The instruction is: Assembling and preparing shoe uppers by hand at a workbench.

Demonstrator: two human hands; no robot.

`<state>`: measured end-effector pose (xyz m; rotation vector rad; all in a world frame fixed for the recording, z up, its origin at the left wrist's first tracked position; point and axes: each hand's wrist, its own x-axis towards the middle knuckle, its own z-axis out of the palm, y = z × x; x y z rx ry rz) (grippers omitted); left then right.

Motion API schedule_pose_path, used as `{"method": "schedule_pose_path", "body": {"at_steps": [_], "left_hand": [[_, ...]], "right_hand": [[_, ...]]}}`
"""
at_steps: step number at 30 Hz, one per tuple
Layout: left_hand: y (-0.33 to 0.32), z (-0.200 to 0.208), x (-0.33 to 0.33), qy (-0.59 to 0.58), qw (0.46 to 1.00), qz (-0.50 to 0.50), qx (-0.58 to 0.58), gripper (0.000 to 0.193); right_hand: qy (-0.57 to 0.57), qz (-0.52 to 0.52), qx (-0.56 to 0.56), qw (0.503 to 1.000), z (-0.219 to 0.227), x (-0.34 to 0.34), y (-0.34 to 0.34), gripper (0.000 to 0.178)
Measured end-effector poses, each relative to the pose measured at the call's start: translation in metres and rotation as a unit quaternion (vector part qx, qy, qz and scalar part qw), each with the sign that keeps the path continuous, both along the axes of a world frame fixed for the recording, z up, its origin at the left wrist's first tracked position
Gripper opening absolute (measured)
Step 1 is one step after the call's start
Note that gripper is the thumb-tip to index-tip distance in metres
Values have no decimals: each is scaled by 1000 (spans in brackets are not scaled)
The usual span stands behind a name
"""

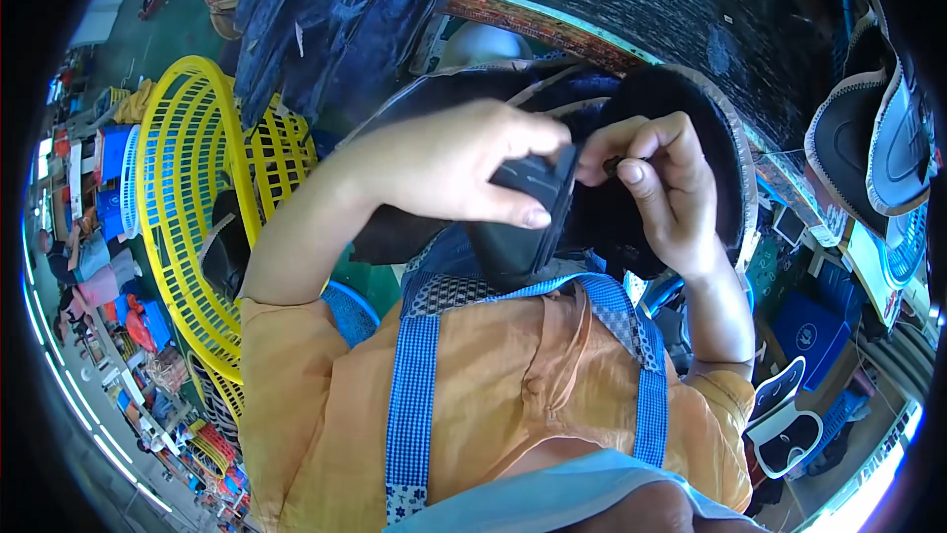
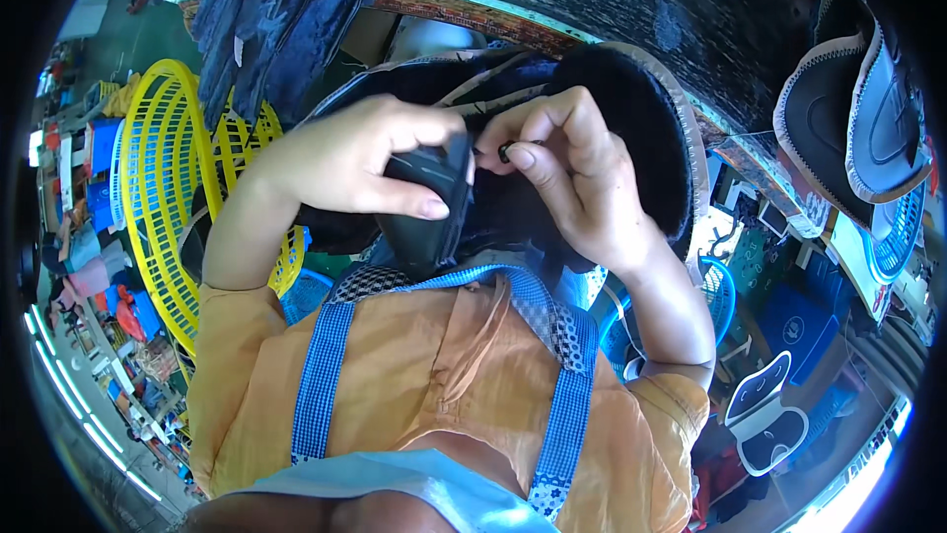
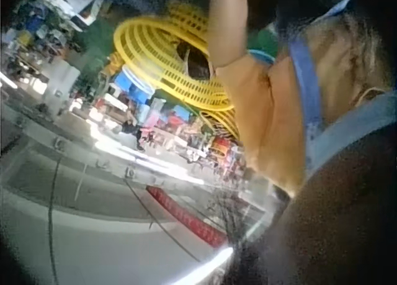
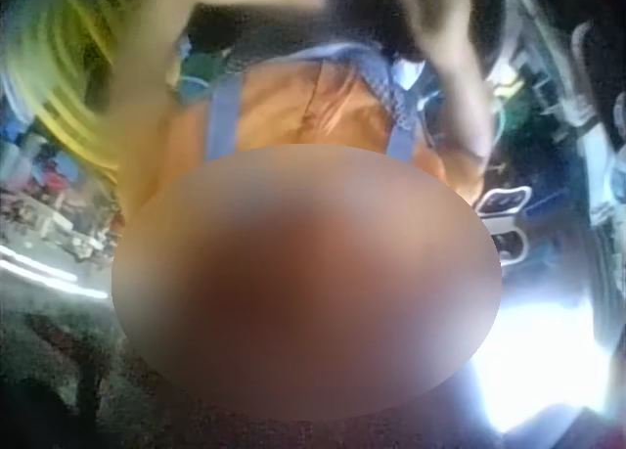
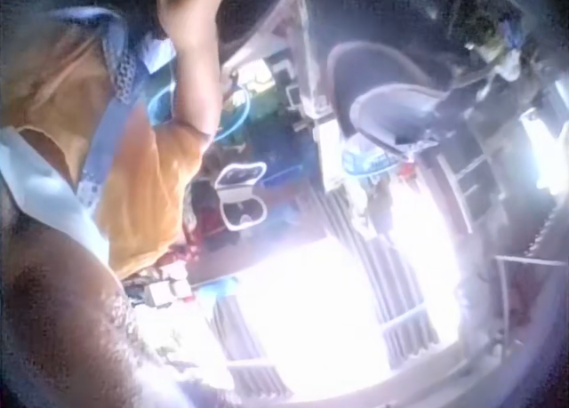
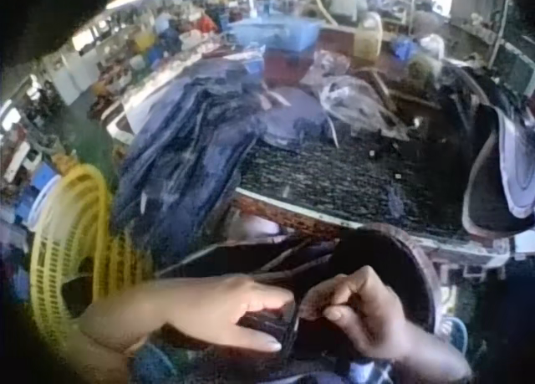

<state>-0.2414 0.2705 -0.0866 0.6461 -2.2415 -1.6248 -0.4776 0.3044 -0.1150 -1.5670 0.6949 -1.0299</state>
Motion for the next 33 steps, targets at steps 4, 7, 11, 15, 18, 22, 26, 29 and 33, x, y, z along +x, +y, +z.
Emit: {"method": "schedule_pose_path", "body": {"at_steps": [4, 7, 11, 15, 18, 22, 26, 29, 33], "left_hand": [[19, -21, -3, 10, 992, 96, 81, 26], [25, -23, -6, 41, 987, 138, 69, 27], [19, -11, -8, 23, 987, 159, 14, 26], [15, -5, -10, -21, 978, 162, -132, 25], [16, -7, -14, 2, 982, 163, -95, 25], [20, -28, -20, 69, 984, 156, 52, 20], [17, -24, -21, 90, 978, 171, 82, 17], [16, -21, -21, 81, 974, 188, 100, 18], [15, -22, -21, 68, 975, 207, 37, 20]], "right_hand": [[30, 13, 46, 998, -6, -2, 0, 13], [106, 37, -91, 989, -7, -11, -8, 12], [119, -3, 16, 993, 6, -6, -3, 15], [36, -69, 152, 985, 3, -4, -2, 15], [-26, -58, 126, 990, -7, -3, -8, 12], [-154, -38, 222, 962, -5, 4, -9, 17], [-173, -49, 282, 942, -6, 7, -10, 20], [-174, -58, 291, 939, -6, 12, -10, 17], [-205, -68, 286, 933, -7, 20, -9, 16]]}}
